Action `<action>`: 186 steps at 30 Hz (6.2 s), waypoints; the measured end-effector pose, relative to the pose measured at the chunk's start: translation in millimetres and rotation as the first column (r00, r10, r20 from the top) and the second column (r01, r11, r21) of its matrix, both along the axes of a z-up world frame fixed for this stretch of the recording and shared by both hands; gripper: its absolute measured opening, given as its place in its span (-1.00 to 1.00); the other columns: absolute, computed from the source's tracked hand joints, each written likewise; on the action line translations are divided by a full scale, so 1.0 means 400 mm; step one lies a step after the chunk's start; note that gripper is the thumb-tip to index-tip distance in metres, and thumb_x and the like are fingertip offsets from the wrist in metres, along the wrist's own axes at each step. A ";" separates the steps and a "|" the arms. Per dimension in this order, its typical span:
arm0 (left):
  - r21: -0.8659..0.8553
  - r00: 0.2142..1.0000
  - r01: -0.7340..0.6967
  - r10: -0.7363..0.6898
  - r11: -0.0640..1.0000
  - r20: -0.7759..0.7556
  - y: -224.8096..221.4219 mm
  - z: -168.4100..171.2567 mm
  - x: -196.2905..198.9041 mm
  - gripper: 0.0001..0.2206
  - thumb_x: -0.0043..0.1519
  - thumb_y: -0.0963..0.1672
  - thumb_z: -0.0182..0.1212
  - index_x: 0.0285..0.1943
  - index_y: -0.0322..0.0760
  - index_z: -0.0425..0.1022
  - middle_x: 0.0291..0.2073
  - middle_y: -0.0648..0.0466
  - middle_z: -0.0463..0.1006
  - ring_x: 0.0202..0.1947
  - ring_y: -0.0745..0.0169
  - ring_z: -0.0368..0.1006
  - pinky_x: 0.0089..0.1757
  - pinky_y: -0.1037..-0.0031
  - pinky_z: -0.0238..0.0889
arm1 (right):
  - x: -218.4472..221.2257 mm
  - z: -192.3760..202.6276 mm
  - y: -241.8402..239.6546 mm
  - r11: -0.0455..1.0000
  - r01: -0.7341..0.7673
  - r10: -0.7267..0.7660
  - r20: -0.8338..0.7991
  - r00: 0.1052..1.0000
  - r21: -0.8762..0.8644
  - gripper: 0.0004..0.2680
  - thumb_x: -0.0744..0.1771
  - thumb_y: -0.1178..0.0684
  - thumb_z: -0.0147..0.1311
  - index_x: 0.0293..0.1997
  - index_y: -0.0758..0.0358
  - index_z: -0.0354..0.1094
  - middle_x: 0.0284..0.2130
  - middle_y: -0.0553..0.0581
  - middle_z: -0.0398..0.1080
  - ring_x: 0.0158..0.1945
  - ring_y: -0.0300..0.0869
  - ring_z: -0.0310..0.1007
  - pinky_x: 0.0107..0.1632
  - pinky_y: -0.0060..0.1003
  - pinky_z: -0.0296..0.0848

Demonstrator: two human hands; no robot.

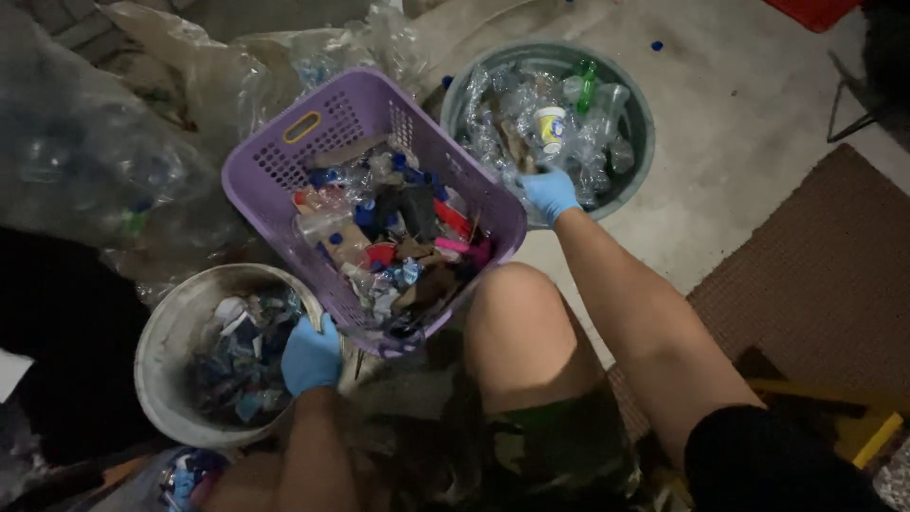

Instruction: The person sits on the floor and removes labels from plastic bottles using a pair of scissors. They then place the cleaned bottles into a nearby bucket. The person also handles other plastic items, including a yellow-lidded container, and sorts them into different containers.

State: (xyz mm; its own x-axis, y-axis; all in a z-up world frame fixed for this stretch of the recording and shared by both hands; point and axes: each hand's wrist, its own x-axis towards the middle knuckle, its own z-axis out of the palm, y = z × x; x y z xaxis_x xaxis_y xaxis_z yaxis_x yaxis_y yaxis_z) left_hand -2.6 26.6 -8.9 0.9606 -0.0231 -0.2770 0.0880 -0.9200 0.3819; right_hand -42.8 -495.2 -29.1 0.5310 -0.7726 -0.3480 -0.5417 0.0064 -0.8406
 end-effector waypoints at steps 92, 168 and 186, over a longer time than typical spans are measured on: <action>0.013 0.915 0.242 -0.233 0.970 0.329 0.007 -0.036 0.013 -0.66 0.34 0.00 0.12 -0.16 -0.41 0.55 -0.45 -0.20 0.55 -0.37 -0.20 0.55 -0.32 0.20 0.46 | 0.494 -0.028 0.736 -0.067 -0.928 0.775 -0.605 0.184 -0.367 -0.57 0.23 -0.04 0.24 0.19 0.32 0.44 -0.09 0.29 0.57 -0.01 0.18 0.54 0.04 0.06 0.54; -0.005 0.997 0.067 -0.067 0.998 0.029 -0.010 -0.004 0.017 -0.68 0.35 -0.01 0.09 -0.27 -0.38 0.46 -0.46 -0.32 0.54 -0.29 -0.45 0.53 -0.29 -0.12 0.41 | 0.521 -0.206 0.473 -0.057 -0.805 0.643 -0.639 0.423 -0.590 -0.66 0.15 -0.27 0.20 -0.10 -0.02 0.57 -0.28 0.03 0.55 -0.17 0.12 0.51 -0.22 0.03 0.44; 0.078 0.970 0.168 -0.179 0.983 0.162 -0.024 -0.013 0.013 -0.65 0.33 -0.02 0.08 0.09 -0.34 0.56 -0.37 -0.13 0.56 -0.46 -0.18 0.52 -0.49 0.10 0.40 | 0.621 -0.134 0.638 -0.064 -0.955 0.381 -0.891 0.246 -0.291 -0.47 0.10 -0.01 0.31 0.20 0.08 0.34 0.14 0.35 0.23 0.21 0.26 0.23 0.24 0.22 0.18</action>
